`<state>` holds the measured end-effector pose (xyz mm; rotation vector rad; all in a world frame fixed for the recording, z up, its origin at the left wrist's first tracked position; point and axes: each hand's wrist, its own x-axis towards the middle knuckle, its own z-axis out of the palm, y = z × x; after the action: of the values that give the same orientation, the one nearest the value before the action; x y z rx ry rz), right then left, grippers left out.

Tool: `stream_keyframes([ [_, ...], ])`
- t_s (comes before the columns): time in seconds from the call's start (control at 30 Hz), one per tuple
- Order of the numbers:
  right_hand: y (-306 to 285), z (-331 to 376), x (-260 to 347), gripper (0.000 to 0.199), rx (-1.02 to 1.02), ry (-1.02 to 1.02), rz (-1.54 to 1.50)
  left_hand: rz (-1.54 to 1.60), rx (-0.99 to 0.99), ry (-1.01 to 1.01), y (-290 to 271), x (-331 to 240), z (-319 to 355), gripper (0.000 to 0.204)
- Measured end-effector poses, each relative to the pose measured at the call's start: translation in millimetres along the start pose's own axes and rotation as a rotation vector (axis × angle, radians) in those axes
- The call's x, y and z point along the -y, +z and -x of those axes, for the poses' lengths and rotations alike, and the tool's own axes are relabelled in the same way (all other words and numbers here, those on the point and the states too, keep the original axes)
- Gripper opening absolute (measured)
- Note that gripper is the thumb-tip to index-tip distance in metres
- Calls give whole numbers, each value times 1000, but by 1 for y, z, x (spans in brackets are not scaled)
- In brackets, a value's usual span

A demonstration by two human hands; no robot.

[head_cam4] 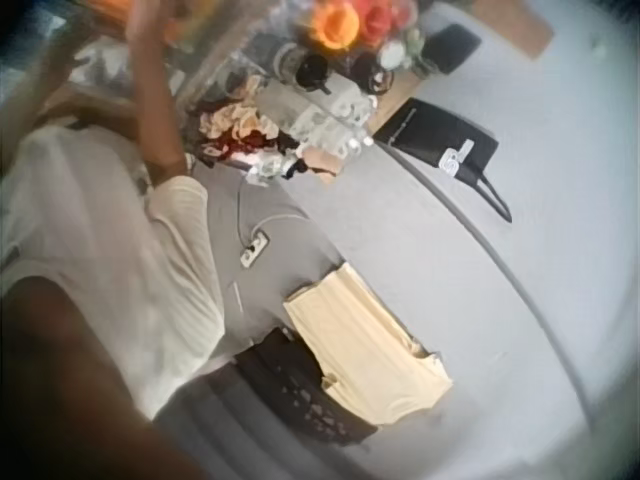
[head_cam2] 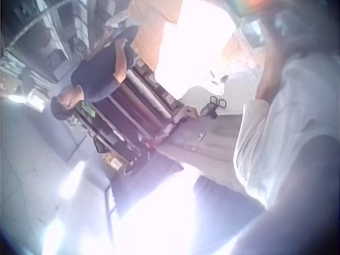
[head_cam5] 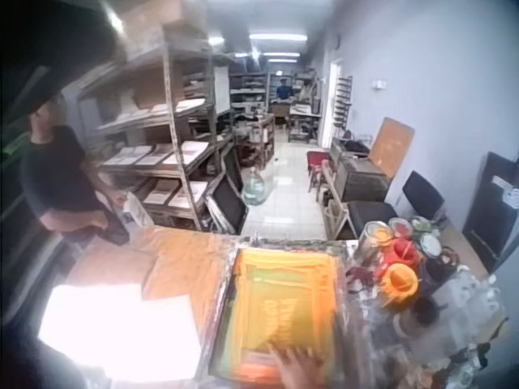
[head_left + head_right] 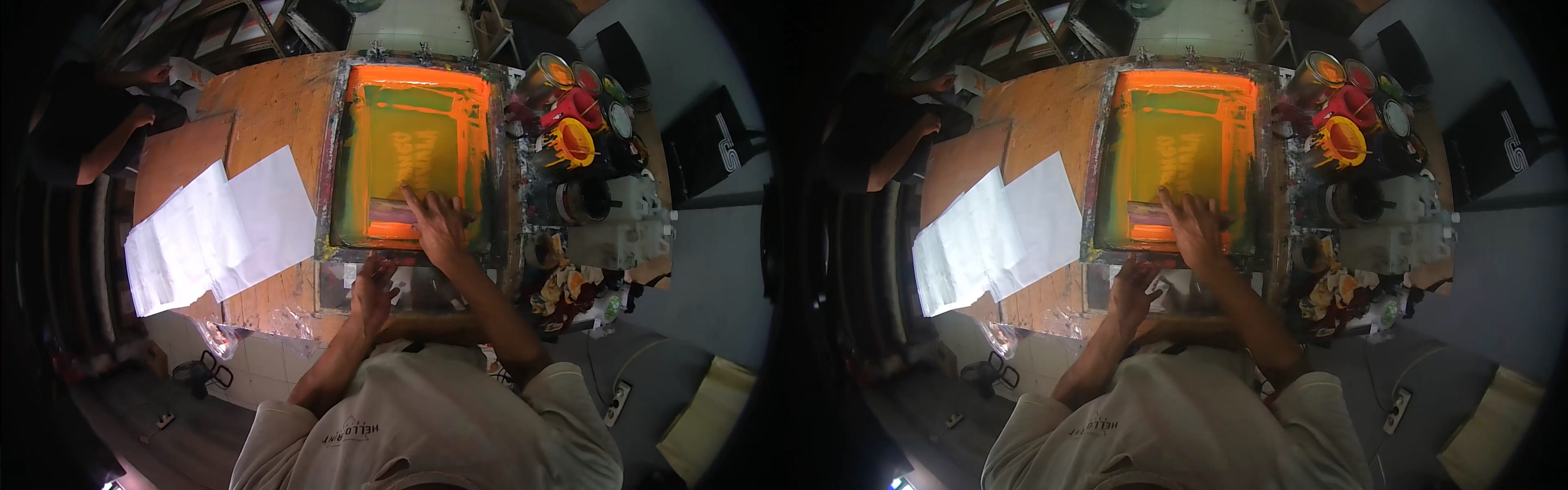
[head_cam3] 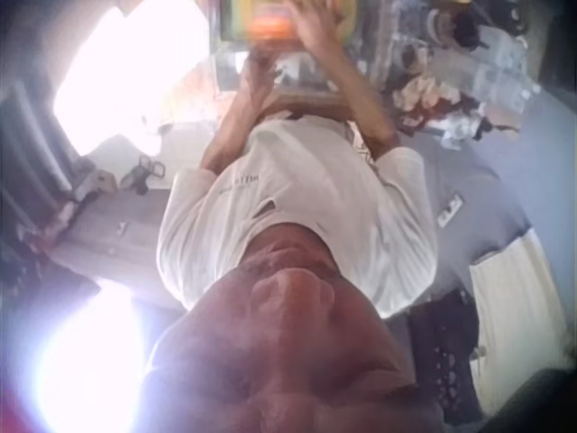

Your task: The person performs silk-screen printing by placing sheets of paper on a base, lowering a printing frame, and spreading orange ink across the screen with a squeegee.

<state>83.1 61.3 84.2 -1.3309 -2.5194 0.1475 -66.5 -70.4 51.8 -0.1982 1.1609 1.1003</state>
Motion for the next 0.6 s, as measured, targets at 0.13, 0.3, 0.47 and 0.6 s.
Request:
stream_keyframes([
  [0.13,8,20,7,68,-39,-35,-4,25,-36,-21,6,-1,3,42],
  [0.3,24,6,5,72,-103,-22,62,47,1,-23,-2,-4,-3,46],
  [0.47,40,-63,-37,79,-144,-7,81,9,-45,-22,9,-5,5,43],
  [0.6,64,-140,-86,83,-149,-9,177,32,-58,-32,6,-5,4,38],
])
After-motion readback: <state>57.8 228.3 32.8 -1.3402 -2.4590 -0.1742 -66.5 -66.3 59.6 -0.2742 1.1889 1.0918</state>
